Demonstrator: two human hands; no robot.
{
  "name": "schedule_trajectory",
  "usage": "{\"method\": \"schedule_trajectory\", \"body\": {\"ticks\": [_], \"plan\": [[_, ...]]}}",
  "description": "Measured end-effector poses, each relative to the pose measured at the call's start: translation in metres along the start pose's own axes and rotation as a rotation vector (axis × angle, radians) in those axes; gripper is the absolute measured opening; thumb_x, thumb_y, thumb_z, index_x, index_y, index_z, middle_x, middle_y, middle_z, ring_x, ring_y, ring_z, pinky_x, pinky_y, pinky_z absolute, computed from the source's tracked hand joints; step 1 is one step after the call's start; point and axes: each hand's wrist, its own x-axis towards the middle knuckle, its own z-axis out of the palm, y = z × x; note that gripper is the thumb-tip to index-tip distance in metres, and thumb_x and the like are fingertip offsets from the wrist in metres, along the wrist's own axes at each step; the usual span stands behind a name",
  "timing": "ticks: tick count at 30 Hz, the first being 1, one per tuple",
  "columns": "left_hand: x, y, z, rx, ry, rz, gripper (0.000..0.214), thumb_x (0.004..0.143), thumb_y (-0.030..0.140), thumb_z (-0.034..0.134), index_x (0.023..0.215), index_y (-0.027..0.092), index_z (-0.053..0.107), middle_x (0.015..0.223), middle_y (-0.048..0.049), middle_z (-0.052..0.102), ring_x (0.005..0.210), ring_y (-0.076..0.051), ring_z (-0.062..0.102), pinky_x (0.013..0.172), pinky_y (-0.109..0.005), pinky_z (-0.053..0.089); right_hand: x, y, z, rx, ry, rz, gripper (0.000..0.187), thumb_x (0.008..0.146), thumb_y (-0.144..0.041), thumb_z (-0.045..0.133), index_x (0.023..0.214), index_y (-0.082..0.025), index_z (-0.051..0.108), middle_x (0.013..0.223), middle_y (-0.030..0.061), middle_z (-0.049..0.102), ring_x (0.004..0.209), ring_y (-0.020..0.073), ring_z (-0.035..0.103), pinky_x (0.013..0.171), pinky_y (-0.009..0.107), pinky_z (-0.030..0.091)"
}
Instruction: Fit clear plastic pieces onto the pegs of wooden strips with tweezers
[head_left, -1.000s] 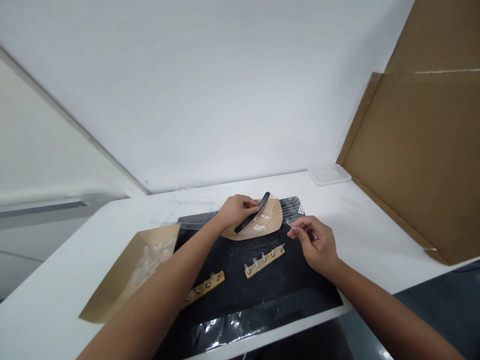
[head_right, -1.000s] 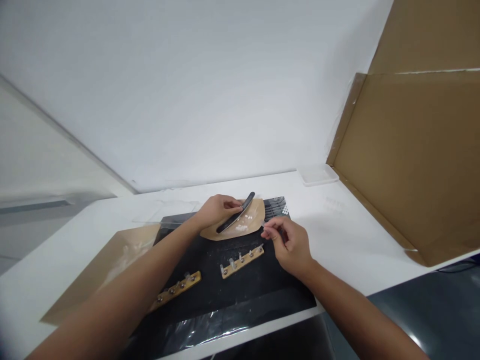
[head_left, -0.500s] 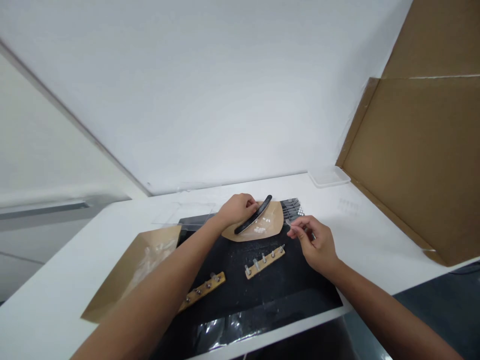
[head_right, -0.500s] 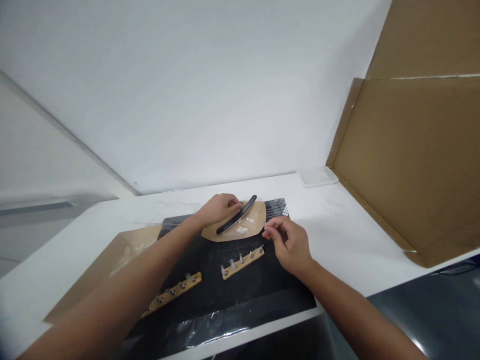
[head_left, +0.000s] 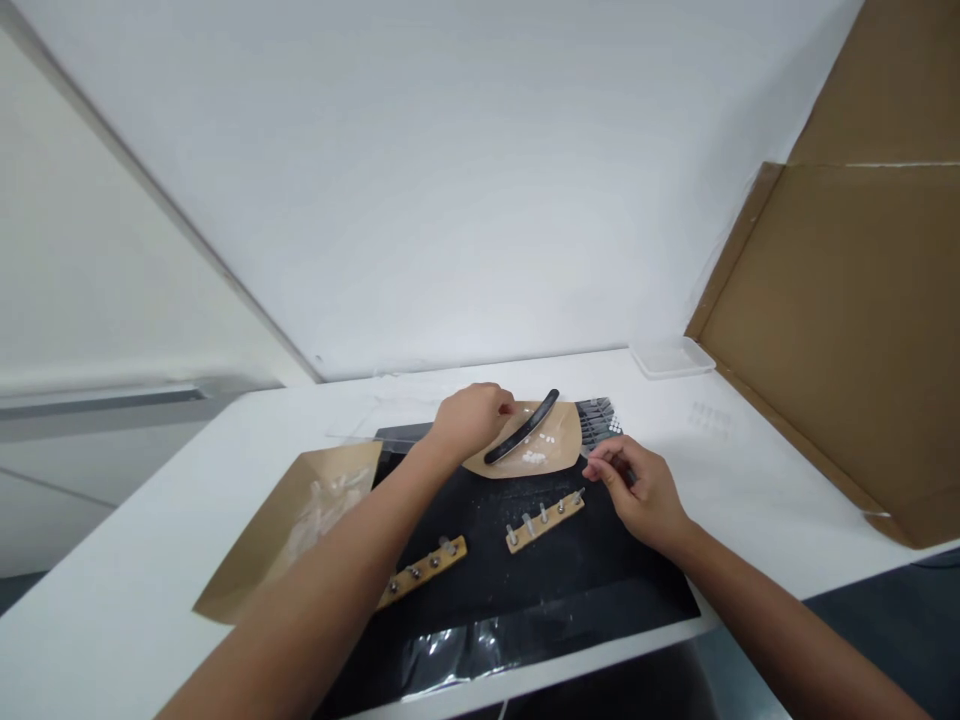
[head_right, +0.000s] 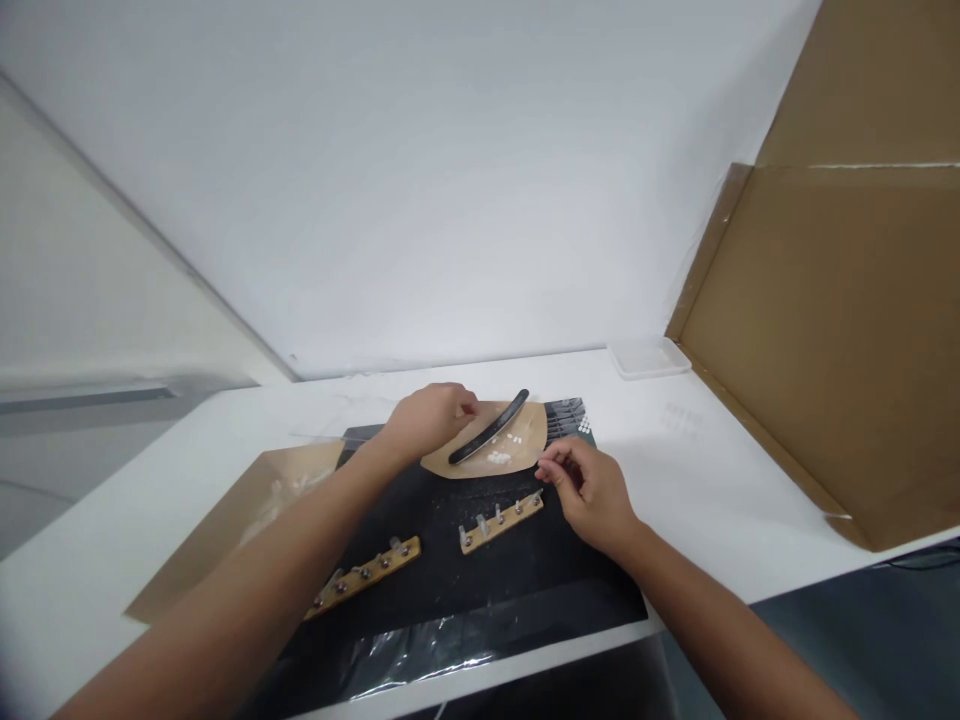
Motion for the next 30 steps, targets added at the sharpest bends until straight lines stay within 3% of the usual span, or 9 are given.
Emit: {"method": "schedule_trajectory", "body": {"ticks": [2,5,9,11,13,17,20,25,30], "plan": [[-0.011,0.005,-0.006,-0.034,0.052,-0.008,0.021,0.093,0.027,0.060,0.094,0.022,0.080,0.105,-0.0089,0.080,0.096,-0.027,0.070,0.079,-0.035,0.053,0.000,0.001,0.000,-0.006,-0.014,-0.004,0.011,0.104,-0.032,0.060,0.100,-0.024,0.066,0.086,0.0020,0.078,0.069,0.0160,0.070,0.065,0.027,0.053],[-0.038,0.017,-0.012,-0.155,0.116,0.063,0.030,0.102,0.040,0.056,0.117,0.023,0.077,0.105,-0.0063,0.080,0.087,-0.021,0.072,0.082,-0.033,0.057,-0.002,0.001,0.002,0.023,-0.051,-0.023,0.013,0.105,-0.034,0.060,0.101,-0.024,0.065,0.087,0.0033,0.076,0.072,0.0174,0.070,0.066,0.029,0.053],[-0.077,0.038,-0.002,-0.481,0.215,0.449,0.024,0.105,0.030,0.057,0.119,0.023,0.075,0.109,-0.0072,0.078,0.095,-0.020,0.073,0.089,-0.036,0.061,-0.005,-0.006,0.004,0.111,-0.222,-0.066,0.014,0.106,-0.034,0.059,0.100,-0.023,0.065,0.084,0.0027,0.073,0.074,0.0171,0.070,0.067,0.029,0.054],[-0.090,0.047,0.007,-0.551,0.250,0.557,0.022,0.102,0.024,0.062,0.120,0.021,0.074,0.112,-0.0092,0.077,0.106,-0.021,0.072,0.093,-0.036,0.061,-0.007,-0.009,0.006,0.172,-0.308,-0.065,0.015,0.107,-0.034,0.058,0.099,-0.023,0.065,0.083,0.0016,0.072,0.072,0.0154,0.068,0.067,0.028,0.055],[-0.098,0.052,0.014,-0.627,0.224,0.614,0.022,0.100,0.016,0.063,0.119,0.021,0.074,0.113,-0.0102,0.076,0.103,-0.020,0.073,0.089,-0.033,0.062,-0.009,-0.011,0.007,0.249,-0.352,-0.045,0.015,0.106,-0.034,0.059,0.098,-0.023,0.064,0.081,0.0003,0.071,0.068,0.0136,0.066,0.065,0.026,0.055],[-0.106,0.053,0.018,-0.761,0.212,0.599,0.027,0.097,0.009,0.062,0.118,0.021,0.074,0.109,-0.0101,0.076,0.093,-0.018,0.074,0.080,-0.030,0.063,-0.012,-0.012,0.009,0.352,-0.348,0.024,0.013,0.106,-0.033,0.061,0.098,-0.023,0.063,0.082,-0.0004,0.068,0.065,0.0123,0.063,0.062,0.025,0.053],[-0.107,0.051,0.022,-0.788,0.200,0.555,0.022,0.097,0.012,0.065,0.115,0.020,0.074,0.105,-0.0097,0.076,0.088,-0.017,0.073,0.075,-0.028,0.063,-0.010,-0.013,0.011,0.301,-0.300,0.006,0.012,0.104,-0.033,0.063,0.097,-0.023,0.065,0.085,0.0004,0.065,0.071,0.0136,0.061,0.065,0.027,0.051],[-0.107,0.052,0.035,-0.800,0.314,0.473,0.013,0.096,0.013,0.070,0.105,0.021,0.077,0.095,-0.0072,0.077,0.083,-0.016,0.074,0.073,-0.026,0.063,-0.007,-0.018,0.012,0.183,-0.263,-0.056,0.010,0.103,-0.031,0.065,0.096,-0.024,0.067,0.094,0.0037,0.065,0.084,0.0181,0.062,0.073,0.032,0.051],[-0.108,0.060,0.037,-0.834,0.357,0.392,0.011,0.095,0.014,0.072,0.099,0.022,0.079,0.098,-0.0080,0.078,0.076,-0.015,0.074,0.057,-0.021,0.059,-0.007,-0.019,0.009,0.238,-0.265,0.007,0.004,0.100,-0.029,0.070,0.101,-0.026,0.068,0.094,0.0035,0.066,0.077,0.0168,0.061,0.064,0.030,0.051]]}}
